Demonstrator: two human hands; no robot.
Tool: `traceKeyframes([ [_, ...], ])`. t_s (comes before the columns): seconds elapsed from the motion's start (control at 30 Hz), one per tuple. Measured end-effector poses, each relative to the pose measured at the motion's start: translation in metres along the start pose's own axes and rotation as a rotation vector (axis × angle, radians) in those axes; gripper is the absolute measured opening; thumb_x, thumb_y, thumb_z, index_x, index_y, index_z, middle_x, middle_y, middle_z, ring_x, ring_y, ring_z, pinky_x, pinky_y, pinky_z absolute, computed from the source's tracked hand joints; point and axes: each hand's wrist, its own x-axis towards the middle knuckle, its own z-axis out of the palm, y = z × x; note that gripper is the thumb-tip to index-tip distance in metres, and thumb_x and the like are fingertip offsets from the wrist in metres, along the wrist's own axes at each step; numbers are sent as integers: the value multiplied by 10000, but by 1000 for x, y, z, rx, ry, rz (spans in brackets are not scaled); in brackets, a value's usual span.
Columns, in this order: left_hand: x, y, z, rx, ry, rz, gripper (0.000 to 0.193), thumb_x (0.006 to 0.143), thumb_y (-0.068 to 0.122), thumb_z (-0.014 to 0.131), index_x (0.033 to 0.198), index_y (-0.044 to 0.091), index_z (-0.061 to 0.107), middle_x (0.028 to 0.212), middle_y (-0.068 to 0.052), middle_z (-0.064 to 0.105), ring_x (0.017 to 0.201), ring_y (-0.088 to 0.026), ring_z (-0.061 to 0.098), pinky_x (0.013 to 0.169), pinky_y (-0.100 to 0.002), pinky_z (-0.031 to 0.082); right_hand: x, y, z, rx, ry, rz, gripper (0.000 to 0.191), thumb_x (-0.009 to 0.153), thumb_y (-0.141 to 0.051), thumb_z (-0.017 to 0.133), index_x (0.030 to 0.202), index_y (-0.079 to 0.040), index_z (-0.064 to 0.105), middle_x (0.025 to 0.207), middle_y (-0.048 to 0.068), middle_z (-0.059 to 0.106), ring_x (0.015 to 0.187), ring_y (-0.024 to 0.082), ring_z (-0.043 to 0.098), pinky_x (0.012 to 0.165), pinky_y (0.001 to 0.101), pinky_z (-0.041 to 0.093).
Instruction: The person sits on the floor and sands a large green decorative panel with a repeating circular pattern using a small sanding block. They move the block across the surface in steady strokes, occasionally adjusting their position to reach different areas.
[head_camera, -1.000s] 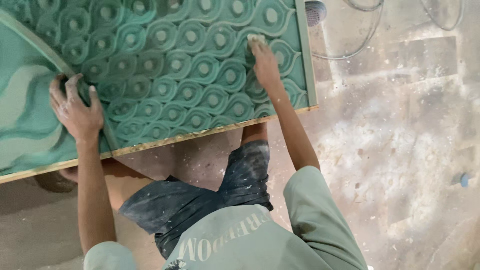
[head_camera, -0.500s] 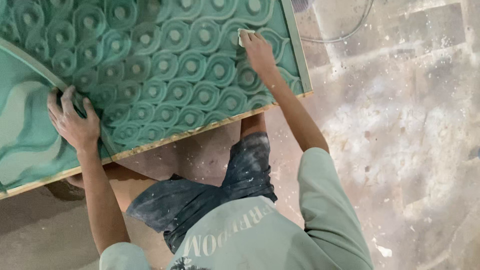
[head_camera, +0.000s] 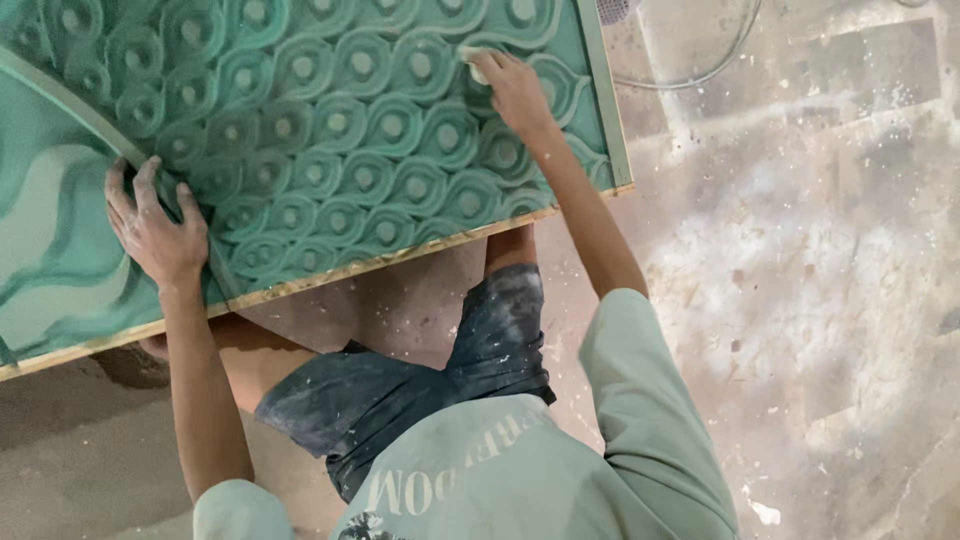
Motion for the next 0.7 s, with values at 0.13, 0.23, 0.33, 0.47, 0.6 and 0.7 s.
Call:
traceKeyframes([
  [0.13,-1,1,-2,-6,-18,-16,447,1021,122,647,1463,58,630,1580,-258,454,1484,-480,434,1246,-571,337,-28,2,-14,-214,-42,130,460,836,99,653,1258,-63,568,1144,143,672,1049,392,657,814,509,528],
  [0.23,-2,3,1,-2,-10,-26,439,1027,113,632,1463,62,626,1570,-262,451,1480,-478,436,1255,-568,339,-32,-1,0,-249,22,180,494,804,92,654,1265,-68,580,1139,155,669,1017,399,645,801,516,521],
  [0.33,-1,3,3,25,-4,-15,375,1042,111,631,1410,47,600,1572,-272,439,1489,-485,425,1257,-573,331,-15,-7,24,-149,143,144,526,822,116,632,1314,-63,579,1176,157,667,1003,401,633,798,505,523],
  [0.47,1,5,0,6,-13,-48,427,1032,108,617,1454,48,612,1559,-272,448,1467,-489,426,1234,-572,347,4,-10,32,2,162,186,491,851,139,609,1279,-100,626,1102,129,673,985,394,653,770,508,515],
  [0.6,0,7,-3,-1,6,13,394,1075,116,650,1463,54,613,1569,-263,452,1486,-476,424,1246,-569,330,-13,3,3,-18,-14,27,451,842,148,623,1249,-44,599,1152,169,645,1041,431,620,824,525,512],
  [0.7,-2,6,-2,-8,0,14,394,1067,99,659,1454,45,613,1571,-265,445,1488,-476,424,1248,-566,330,-29,13,-8,-65,-9,112,464,799,149,610,1220,-44,595,1168,160,649,1058,422,612,832,515,517],
])
